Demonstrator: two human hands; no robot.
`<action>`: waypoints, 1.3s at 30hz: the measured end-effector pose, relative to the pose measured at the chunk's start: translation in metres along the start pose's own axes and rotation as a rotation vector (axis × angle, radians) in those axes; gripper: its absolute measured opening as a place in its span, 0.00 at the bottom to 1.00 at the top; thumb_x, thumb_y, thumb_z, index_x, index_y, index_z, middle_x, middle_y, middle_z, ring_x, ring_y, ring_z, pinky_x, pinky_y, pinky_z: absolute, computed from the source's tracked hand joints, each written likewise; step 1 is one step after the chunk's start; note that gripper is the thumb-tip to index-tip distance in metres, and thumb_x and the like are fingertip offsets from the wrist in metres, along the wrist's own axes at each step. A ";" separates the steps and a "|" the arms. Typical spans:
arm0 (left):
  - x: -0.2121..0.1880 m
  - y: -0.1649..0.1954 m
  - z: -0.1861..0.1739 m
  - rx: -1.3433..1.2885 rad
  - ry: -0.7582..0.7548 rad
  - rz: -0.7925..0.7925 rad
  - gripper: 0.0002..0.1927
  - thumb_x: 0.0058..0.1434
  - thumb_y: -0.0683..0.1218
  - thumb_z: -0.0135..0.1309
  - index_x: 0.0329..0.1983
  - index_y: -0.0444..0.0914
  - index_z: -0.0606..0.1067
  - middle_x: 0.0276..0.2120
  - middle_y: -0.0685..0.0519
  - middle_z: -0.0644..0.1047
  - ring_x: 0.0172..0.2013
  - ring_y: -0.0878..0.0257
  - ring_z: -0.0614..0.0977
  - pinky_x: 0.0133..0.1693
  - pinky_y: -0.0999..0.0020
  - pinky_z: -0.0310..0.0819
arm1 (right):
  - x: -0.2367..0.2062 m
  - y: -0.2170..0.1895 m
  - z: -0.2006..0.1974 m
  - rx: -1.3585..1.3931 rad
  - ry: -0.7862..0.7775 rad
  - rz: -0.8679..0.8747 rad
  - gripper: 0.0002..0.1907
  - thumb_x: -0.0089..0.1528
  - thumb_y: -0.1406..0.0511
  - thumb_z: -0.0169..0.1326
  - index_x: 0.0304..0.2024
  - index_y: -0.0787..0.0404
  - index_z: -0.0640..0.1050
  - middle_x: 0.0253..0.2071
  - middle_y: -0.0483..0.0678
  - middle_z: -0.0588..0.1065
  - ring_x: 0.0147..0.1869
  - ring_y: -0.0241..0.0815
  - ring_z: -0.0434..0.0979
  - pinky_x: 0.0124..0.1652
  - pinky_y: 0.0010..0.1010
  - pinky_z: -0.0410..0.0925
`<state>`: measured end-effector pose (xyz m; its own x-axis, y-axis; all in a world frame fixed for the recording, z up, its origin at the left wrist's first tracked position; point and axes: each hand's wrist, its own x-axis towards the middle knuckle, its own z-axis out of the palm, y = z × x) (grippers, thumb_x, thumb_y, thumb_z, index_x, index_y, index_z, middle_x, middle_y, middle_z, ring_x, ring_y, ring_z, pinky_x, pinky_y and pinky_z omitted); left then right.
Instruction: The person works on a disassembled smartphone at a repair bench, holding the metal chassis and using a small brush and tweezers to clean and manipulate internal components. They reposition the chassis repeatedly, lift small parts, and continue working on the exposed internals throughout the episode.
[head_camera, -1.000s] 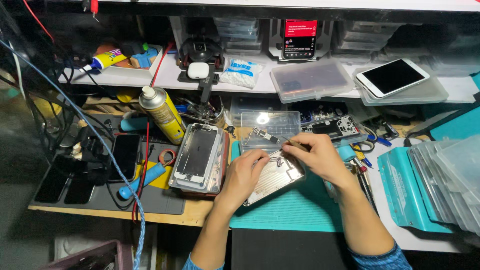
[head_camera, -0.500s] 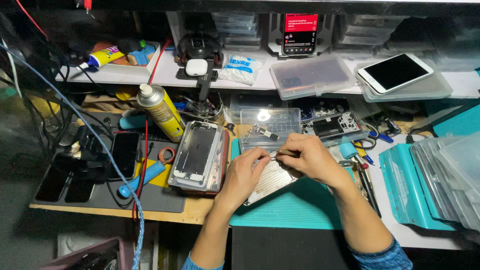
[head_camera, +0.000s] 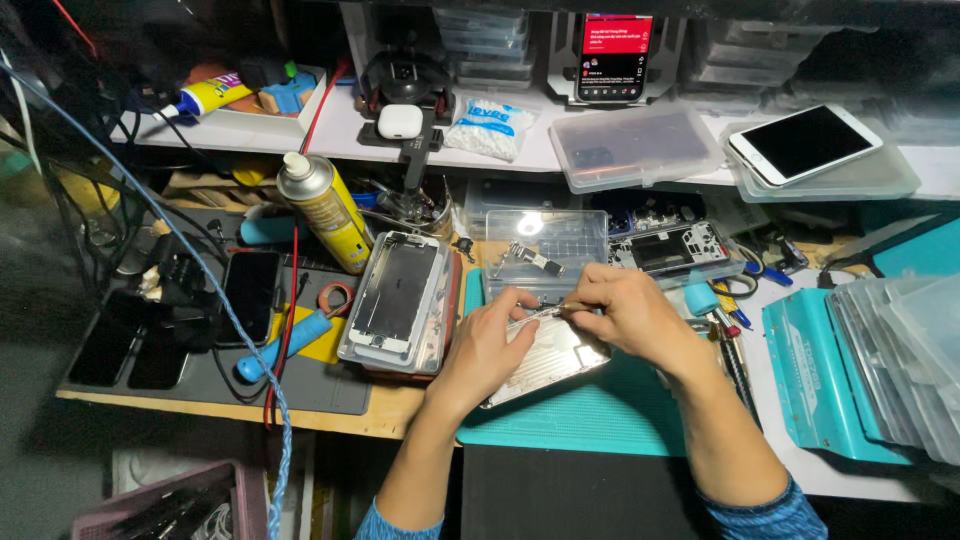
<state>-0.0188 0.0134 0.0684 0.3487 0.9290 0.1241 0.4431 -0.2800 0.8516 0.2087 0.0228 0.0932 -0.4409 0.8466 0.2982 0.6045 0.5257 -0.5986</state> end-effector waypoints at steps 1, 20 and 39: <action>0.000 -0.001 0.000 -0.004 0.006 0.011 0.13 0.61 0.46 0.56 0.48 0.37 0.74 0.34 0.47 0.80 0.35 0.48 0.83 0.39 0.57 0.74 | 0.000 -0.001 0.001 -0.005 -0.001 0.001 0.08 0.53 0.68 0.62 0.35 0.61 0.83 0.29 0.49 0.74 0.32 0.48 0.76 0.33 0.35 0.69; 0.000 -0.003 0.005 0.018 0.086 0.062 0.11 0.61 0.48 0.58 0.39 0.35 0.76 0.32 0.43 0.81 0.37 0.48 0.84 0.39 0.56 0.76 | 0.001 -0.007 0.005 -0.082 0.025 0.022 0.07 0.53 0.67 0.61 0.33 0.61 0.83 0.30 0.50 0.73 0.31 0.51 0.77 0.33 0.38 0.69; 0.000 -0.005 0.007 0.034 0.158 0.072 0.11 0.61 0.47 0.59 0.34 0.33 0.75 0.30 0.43 0.82 0.32 0.46 0.84 0.35 0.56 0.76 | -0.009 0.004 0.004 0.040 0.175 0.176 0.09 0.55 0.69 0.62 0.38 0.63 0.83 0.27 0.48 0.73 0.27 0.41 0.72 0.29 0.30 0.65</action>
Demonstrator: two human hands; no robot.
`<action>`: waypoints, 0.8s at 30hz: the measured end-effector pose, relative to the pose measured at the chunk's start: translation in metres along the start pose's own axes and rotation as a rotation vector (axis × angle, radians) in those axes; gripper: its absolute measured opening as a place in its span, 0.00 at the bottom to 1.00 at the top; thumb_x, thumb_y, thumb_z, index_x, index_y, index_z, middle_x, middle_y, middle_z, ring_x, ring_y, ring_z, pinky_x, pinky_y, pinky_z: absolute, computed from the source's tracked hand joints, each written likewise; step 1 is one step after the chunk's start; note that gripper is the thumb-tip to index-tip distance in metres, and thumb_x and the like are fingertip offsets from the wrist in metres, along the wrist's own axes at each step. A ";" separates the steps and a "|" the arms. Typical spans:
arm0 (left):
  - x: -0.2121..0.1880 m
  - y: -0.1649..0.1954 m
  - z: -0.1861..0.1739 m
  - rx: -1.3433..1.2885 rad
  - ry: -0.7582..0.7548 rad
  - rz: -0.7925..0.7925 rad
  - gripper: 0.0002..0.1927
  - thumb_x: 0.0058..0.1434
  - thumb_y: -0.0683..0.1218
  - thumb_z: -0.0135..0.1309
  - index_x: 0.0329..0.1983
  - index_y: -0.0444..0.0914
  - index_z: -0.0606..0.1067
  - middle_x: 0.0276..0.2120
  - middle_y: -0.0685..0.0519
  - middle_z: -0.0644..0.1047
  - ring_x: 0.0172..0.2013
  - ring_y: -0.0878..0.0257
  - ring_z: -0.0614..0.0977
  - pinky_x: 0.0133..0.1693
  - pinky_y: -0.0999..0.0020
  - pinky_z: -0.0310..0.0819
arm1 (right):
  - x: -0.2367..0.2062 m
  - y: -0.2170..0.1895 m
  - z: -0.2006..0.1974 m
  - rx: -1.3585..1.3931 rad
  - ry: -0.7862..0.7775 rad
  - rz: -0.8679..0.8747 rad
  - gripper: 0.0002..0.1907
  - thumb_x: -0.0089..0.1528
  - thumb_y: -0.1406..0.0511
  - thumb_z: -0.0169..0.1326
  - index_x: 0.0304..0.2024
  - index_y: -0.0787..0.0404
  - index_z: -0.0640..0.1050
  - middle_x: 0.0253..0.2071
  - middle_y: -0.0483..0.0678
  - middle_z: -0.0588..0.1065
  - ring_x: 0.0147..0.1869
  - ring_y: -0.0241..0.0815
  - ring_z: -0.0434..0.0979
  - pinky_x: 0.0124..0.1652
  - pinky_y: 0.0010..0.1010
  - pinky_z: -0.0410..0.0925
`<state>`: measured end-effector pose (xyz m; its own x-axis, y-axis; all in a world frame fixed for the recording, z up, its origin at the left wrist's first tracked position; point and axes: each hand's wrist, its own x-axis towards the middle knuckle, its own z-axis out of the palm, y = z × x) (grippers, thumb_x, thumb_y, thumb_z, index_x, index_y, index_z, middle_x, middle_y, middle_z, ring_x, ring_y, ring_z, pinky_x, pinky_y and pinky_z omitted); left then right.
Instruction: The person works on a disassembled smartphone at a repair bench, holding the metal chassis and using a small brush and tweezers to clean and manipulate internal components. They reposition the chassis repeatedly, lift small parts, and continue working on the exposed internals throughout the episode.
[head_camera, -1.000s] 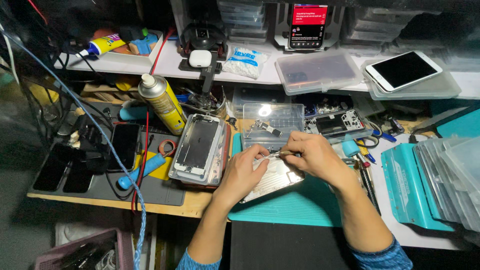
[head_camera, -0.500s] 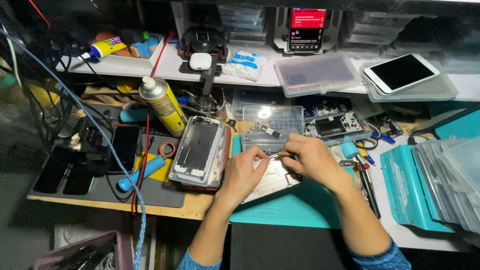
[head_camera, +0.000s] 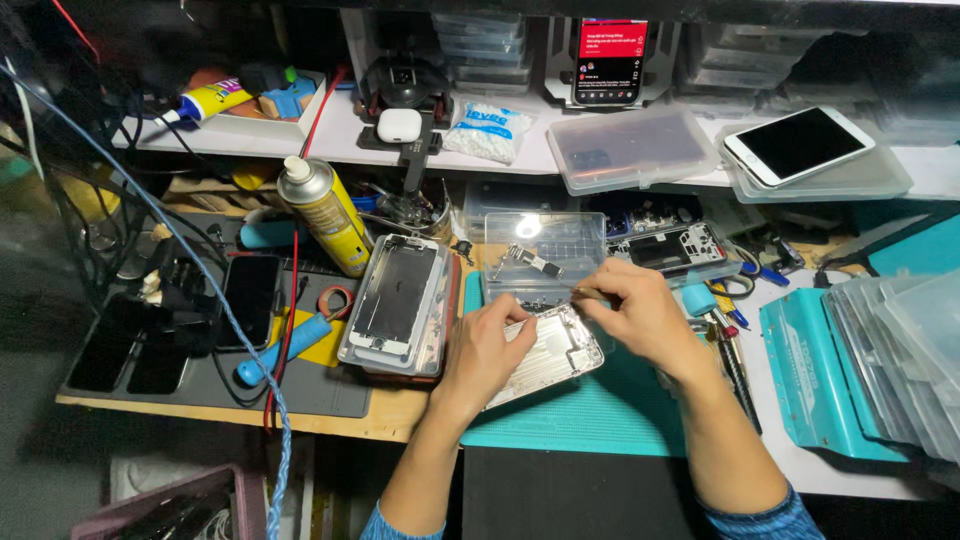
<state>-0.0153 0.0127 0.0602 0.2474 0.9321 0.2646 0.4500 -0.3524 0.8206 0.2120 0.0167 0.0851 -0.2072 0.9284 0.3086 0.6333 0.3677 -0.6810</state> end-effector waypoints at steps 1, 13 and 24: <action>0.000 0.001 0.000 0.013 -0.003 -0.019 0.11 0.60 0.47 0.59 0.34 0.34 0.76 0.30 0.43 0.82 0.32 0.46 0.84 0.35 0.56 0.75 | -0.001 0.001 -0.001 0.012 0.000 0.019 0.09 0.55 0.68 0.63 0.38 0.63 0.83 0.27 0.48 0.74 0.27 0.40 0.72 0.28 0.30 0.65; -0.001 0.000 0.002 0.096 0.052 0.016 0.11 0.60 0.47 0.60 0.35 0.34 0.75 0.31 0.41 0.81 0.33 0.43 0.83 0.34 0.53 0.74 | -0.007 -0.003 0.004 0.046 0.003 0.002 0.11 0.54 0.66 0.65 0.40 0.61 0.83 0.30 0.46 0.76 0.28 0.37 0.73 0.28 0.27 0.66; -0.003 0.000 0.004 0.108 0.083 0.073 0.11 0.60 0.47 0.60 0.33 0.35 0.75 0.31 0.44 0.81 0.31 0.45 0.83 0.32 0.53 0.74 | -0.009 0.009 0.013 0.124 -0.014 0.142 0.13 0.55 0.64 0.64 0.41 0.63 0.84 0.26 0.47 0.80 0.25 0.33 0.70 0.26 0.26 0.65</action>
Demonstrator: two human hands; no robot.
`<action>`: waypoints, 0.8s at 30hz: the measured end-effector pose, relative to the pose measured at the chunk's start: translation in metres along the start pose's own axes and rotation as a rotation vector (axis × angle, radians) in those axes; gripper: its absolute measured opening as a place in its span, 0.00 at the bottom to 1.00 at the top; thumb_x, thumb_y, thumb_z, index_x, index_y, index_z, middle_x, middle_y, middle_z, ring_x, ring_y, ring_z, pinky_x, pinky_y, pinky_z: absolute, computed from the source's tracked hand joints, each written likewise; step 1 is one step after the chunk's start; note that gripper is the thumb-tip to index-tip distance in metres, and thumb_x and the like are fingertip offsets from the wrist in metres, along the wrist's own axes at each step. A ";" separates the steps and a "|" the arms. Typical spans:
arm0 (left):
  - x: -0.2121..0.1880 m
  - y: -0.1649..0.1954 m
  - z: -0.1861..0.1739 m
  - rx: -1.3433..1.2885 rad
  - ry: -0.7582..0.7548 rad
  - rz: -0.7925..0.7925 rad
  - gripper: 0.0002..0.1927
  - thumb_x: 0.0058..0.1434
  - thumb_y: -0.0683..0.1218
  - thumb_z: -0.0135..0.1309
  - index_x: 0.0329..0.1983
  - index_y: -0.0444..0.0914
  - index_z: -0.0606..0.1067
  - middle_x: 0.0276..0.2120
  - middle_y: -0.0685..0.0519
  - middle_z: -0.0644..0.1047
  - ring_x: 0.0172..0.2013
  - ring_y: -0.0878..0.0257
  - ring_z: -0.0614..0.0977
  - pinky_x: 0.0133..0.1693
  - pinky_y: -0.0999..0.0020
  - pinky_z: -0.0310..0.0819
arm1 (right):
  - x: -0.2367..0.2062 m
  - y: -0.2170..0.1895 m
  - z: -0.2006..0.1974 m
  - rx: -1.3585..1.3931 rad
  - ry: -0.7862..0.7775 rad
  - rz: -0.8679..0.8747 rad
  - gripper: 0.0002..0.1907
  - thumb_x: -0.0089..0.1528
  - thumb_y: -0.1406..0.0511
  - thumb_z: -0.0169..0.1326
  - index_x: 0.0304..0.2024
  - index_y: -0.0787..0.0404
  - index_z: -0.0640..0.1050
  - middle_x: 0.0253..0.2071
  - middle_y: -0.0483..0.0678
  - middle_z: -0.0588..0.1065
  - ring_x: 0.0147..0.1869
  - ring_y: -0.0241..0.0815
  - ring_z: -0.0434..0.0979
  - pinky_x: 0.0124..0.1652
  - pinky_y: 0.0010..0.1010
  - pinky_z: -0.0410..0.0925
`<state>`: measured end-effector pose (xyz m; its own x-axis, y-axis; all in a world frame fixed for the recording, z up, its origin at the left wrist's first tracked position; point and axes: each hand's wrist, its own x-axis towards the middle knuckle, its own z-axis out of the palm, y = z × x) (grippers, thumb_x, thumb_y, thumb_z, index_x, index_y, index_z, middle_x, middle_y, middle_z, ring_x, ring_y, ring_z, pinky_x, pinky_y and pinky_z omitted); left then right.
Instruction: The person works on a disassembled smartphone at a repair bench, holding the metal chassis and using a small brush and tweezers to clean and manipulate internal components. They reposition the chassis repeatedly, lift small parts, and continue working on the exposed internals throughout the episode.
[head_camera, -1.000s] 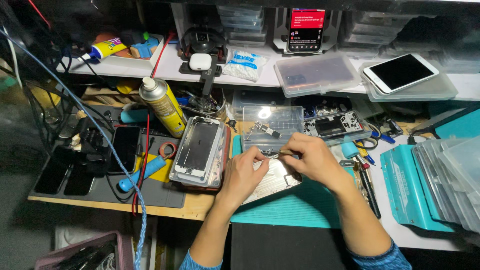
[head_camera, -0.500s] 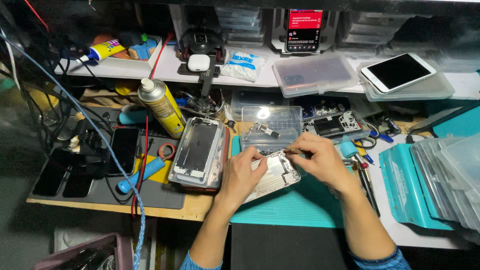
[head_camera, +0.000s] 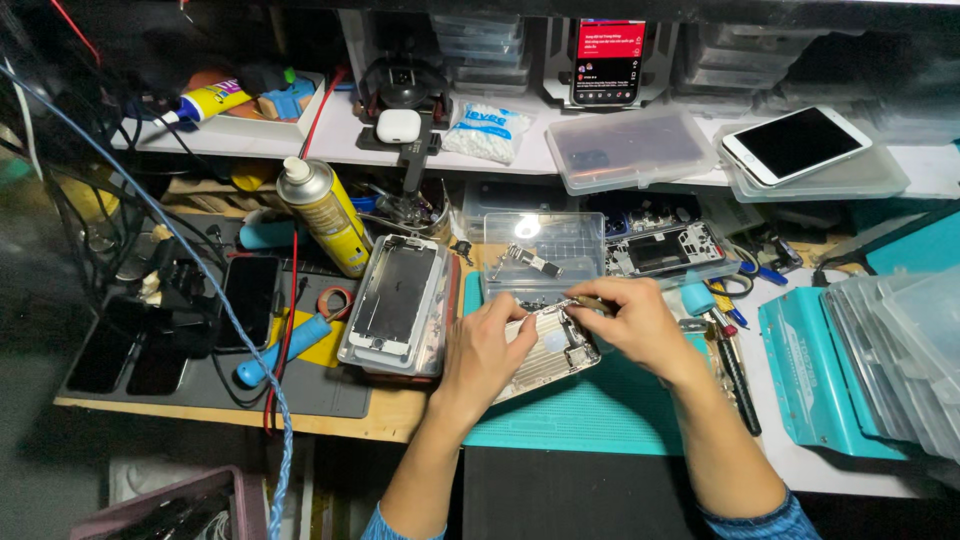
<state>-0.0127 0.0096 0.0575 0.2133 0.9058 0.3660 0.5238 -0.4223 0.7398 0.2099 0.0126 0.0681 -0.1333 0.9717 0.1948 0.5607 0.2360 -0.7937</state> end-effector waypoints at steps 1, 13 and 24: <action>0.000 0.000 0.000 0.005 -0.002 0.003 0.11 0.60 0.47 0.60 0.33 0.35 0.74 0.31 0.44 0.81 0.31 0.45 0.83 0.32 0.53 0.74 | 0.000 0.001 0.001 0.006 0.002 -0.004 0.13 0.56 0.64 0.64 0.41 0.64 0.84 0.26 0.46 0.80 0.25 0.32 0.70 0.26 0.26 0.65; 0.000 0.004 -0.003 0.030 -0.008 0.006 0.11 0.61 0.48 0.59 0.34 0.35 0.74 0.32 0.44 0.81 0.31 0.44 0.82 0.31 0.53 0.73 | 0.000 0.003 0.012 0.089 0.031 0.143 0.10 0.57 0.64 0.64 0.38 0.63 0.83 0.23 0.43 0.75 0.27 0.28 0.68 0.27 0.25 0.64; -0.001 0.002 -0.001 0.076 0.005 0.017 0.11 0.61 0.47 0.59 0.34 0.35 0.73 0.32 0.45 0.81 0.30 0.43 0.82 0.30 0.51 0.73 | 0.001 0.004 0.013 0.132 0.017 0.141 0.12 0.55 0.65 0.65 0.40 0.62 0.84 0.24 0.41 0.75 0.28 0.28 0.67 0.27 0.23 0.63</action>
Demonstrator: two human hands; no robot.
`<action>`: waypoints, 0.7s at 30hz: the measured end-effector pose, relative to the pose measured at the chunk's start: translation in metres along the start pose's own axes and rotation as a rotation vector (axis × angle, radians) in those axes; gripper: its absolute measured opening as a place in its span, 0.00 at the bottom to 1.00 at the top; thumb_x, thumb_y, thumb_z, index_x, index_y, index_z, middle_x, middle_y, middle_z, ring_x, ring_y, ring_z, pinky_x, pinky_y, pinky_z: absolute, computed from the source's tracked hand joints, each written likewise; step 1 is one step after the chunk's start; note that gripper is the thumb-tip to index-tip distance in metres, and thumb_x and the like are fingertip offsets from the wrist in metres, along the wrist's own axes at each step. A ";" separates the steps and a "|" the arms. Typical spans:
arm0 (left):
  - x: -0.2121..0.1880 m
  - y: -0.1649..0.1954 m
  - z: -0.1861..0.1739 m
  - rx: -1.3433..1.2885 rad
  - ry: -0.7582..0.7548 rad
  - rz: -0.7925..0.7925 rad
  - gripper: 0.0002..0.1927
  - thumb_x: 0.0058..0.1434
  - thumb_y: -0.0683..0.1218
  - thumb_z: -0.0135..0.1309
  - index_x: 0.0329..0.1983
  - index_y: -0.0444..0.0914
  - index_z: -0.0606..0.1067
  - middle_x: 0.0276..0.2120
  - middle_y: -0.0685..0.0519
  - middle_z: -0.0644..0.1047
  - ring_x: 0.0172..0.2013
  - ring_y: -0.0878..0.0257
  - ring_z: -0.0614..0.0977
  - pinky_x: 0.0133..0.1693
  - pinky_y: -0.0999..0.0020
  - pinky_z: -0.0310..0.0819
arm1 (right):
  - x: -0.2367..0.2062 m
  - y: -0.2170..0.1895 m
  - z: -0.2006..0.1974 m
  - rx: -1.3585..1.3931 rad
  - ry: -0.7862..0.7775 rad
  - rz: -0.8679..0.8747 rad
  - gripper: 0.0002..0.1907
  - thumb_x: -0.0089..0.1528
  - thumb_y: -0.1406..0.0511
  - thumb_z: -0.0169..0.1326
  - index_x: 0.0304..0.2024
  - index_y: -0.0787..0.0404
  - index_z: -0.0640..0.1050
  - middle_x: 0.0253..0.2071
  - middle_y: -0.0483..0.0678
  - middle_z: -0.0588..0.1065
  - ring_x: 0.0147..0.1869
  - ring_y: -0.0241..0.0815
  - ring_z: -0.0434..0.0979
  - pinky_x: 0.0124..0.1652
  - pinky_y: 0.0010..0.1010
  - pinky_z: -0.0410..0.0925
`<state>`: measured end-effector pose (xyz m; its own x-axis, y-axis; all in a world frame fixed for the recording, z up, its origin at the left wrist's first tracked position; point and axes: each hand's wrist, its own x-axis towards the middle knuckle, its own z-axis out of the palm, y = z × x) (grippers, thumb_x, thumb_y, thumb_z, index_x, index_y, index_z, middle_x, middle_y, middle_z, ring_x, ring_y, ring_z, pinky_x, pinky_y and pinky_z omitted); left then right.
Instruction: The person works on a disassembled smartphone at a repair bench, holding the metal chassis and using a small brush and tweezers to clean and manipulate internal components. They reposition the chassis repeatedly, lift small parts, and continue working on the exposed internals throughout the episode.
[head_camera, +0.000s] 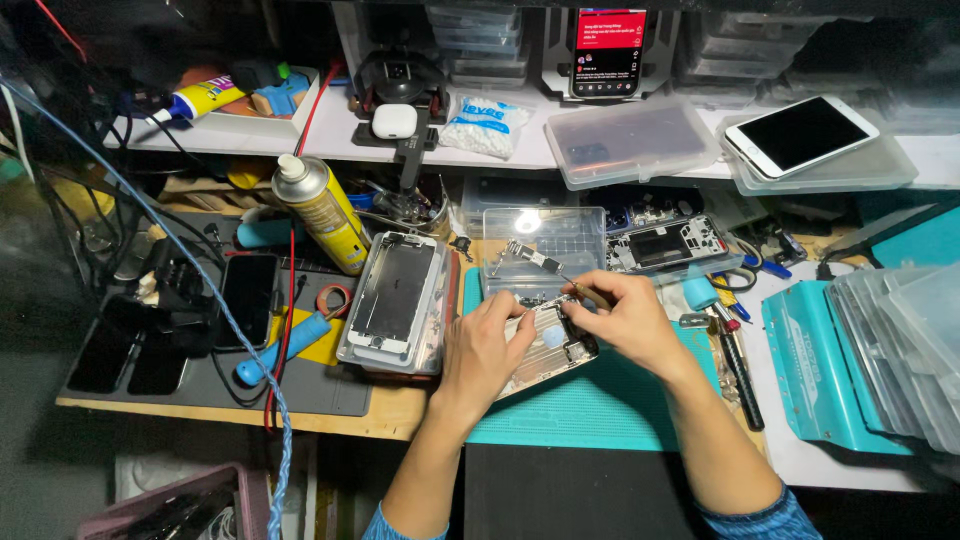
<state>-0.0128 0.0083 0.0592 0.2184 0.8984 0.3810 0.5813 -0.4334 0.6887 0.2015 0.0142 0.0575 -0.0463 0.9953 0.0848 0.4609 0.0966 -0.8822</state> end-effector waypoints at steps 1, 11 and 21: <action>-0.001 0.000 0.000 -0.001 0.002 0.001 0.11 0.61 0.47 0.59 0.34 0.35 0.73 0.32 0.45 0.81 0.30 0.43 0.82 0.30 0.51 0.73 | 0.000 0.000 0.000 0.007 0.003 -0.007 0.12 0.56 0.65 0.65 0.40 0.63 0.84 0.24 0.41 0.76 0.28 0.27 0.68 0.28 0.23 0.63; -0.002 0.001 0.001 0.009 0.027 0.022 0.10 0.61 0.47 0.60 0.33 0.36 0.74 0.32 0.46 0.81 0.29 0.44 0.82 0.29 0.51 0.72 | -0.001 0.001 0.005 0.081 0.010 0.007 0.09 0.58 0.66 0.63 0.39 0.64 0.84 0.24 0.42 0.79 0.28 0.27 0.76 0.28 0.23 0.68; -0.003 0.002 0.001 -0.027 0.049 0.038 0.09 0.62 0.46 0.59 0.34 0.36 0.73 0.32 0.46 0.81 0.30 0.45 0.82 0.30 0.53 0.73 | -0.003 0.008 0.010 0.033 0.067 -0.010 0.10 0.58 0.64 0.63 0.40 0.63 0.84 0.26 0.42 0.79 0.29 0.27 0.74 0.29 0.23 0.68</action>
<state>-0.0116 0.0047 0.0585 0.2008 0.8770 0.4365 0.5517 -0.4694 0.6894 0.1969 0.0122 0.0458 0.0094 0.9923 0.1235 0.4312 0.1074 -0.8958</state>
